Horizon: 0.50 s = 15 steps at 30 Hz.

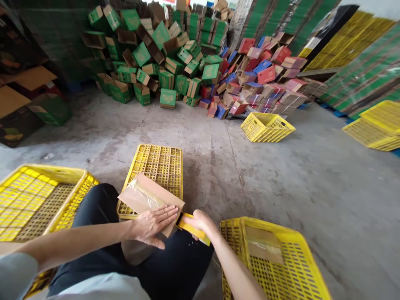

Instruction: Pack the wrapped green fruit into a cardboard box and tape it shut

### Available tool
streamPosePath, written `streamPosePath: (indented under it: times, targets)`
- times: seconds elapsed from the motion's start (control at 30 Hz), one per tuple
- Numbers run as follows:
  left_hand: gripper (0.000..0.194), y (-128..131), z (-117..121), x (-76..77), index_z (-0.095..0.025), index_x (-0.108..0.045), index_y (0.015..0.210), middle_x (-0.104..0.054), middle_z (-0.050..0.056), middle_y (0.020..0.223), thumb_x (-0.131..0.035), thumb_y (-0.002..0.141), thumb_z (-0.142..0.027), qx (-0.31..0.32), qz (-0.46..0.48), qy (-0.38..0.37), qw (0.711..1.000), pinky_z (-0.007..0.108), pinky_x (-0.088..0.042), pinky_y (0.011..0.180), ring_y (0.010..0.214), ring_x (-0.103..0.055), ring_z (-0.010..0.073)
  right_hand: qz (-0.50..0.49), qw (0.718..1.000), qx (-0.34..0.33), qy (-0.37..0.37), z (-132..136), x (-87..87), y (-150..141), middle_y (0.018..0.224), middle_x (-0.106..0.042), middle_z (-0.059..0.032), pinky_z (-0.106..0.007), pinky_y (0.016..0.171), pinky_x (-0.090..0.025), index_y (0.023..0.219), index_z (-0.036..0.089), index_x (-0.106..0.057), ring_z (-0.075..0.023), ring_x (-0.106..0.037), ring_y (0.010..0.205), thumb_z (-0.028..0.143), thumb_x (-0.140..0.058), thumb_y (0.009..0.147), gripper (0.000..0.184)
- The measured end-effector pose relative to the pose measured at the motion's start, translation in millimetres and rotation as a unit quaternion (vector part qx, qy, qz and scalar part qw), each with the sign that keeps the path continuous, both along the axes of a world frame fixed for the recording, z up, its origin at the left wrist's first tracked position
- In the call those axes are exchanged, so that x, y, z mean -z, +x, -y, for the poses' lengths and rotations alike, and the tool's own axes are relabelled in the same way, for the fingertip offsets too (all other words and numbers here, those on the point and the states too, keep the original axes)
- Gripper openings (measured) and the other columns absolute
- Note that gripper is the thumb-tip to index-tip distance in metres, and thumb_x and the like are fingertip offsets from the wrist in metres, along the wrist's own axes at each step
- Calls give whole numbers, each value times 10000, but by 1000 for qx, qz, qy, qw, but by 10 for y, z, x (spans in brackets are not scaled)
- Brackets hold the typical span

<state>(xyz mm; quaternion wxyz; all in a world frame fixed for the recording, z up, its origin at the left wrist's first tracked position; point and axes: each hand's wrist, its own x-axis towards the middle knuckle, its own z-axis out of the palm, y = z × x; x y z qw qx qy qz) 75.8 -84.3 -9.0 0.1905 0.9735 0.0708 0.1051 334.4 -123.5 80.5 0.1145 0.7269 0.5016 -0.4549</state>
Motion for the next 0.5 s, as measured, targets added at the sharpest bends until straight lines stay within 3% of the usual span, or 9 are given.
streamPosePath:
  times: [0.13, 0.3, 0.4, 0.5]
  targets:
    - [1107, 33, -19, 5, -43, -59, 1676, -104, 233, 1721, -527, 952, -738, -21, -4, 0, 1000, 490, -153, 1317, 1610, -129, 369, 83, 996, -16, 39, -118, -77, 95, 652, -750, -153, -319, 672, -603, 753, 139, -734, -284, -786, 707, 601, -491, 983, 570]
    - [1030, 84, 5, -45, -133, -209, 1672, -105, 209, 1731, -570, 927, -746, -48, -8, -2, 999, 514, -151, 1310, 1607, -147, 377, 201, 966, -32, 159, -508, -161, 211, 1148, -750, -287, -398, 934, -536, 1193, 98, -685, -358, -728, 1151, 528, -412, 1055, 527]
    - [971, 99, 24, -107, -153, -260, 1660, -119, 194, 1733, -547, 944, -742, -65, 9, -4, 998, 494, -152, 1312, 1610, -151, 356, 191, 954, -79, 218, -873, -30, 5, 1232, -725, -268, -383, 1001, -490, 1307, 96, -617, -332, -694, 1215, 451, -405, 1084, 469]
    - [938, 106, 23, -161, -134, -273, 1654, -166, 179, 1729, -510, 970, -730, -73, 27, 3, 997, 464, -158, 1315, 1609, -168, 335, 157, 941, -134, 267, -1241, 229, -341, 1303, -704, -206, -398, 1115, -422, 1329, 126, -613, -291, -626, 1304, 379, -499, 1073, 378]
